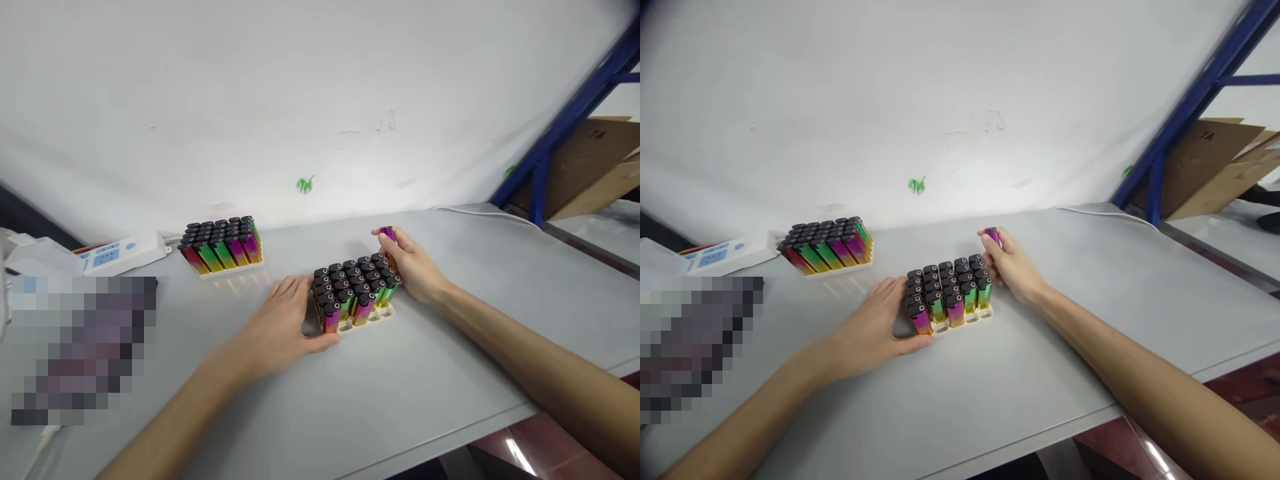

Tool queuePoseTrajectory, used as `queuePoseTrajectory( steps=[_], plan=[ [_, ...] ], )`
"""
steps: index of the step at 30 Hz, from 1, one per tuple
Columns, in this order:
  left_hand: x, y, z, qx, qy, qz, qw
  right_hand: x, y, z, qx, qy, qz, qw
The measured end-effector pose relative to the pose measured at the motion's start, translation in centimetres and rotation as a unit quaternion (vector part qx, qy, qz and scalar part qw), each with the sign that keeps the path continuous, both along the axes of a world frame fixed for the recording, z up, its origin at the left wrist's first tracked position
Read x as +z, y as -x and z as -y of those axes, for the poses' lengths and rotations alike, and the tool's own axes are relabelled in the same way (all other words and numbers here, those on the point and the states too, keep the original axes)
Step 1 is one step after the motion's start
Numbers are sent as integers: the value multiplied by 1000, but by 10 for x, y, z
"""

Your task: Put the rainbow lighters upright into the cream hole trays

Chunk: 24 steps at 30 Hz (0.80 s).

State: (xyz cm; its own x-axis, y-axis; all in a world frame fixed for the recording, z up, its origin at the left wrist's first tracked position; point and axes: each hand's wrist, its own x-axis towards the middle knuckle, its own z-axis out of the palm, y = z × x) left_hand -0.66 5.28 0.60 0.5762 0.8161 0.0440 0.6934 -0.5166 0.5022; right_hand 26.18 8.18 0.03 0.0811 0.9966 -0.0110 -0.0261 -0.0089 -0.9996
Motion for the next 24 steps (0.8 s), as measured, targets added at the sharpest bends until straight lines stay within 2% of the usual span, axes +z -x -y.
queuePoseTrajectory(
  steps=[9,19,24],
  plan=[
    [4,-1,0,5,7,3,1000,11,3,2,-12,45,-111,993],
    [1,0,0,6,7,2,1000,12,10,3,-41,63,-97,992],
    [1,0,0,10,4,7,1000,8,6,1,-17,49,-101,994]
  ],
)
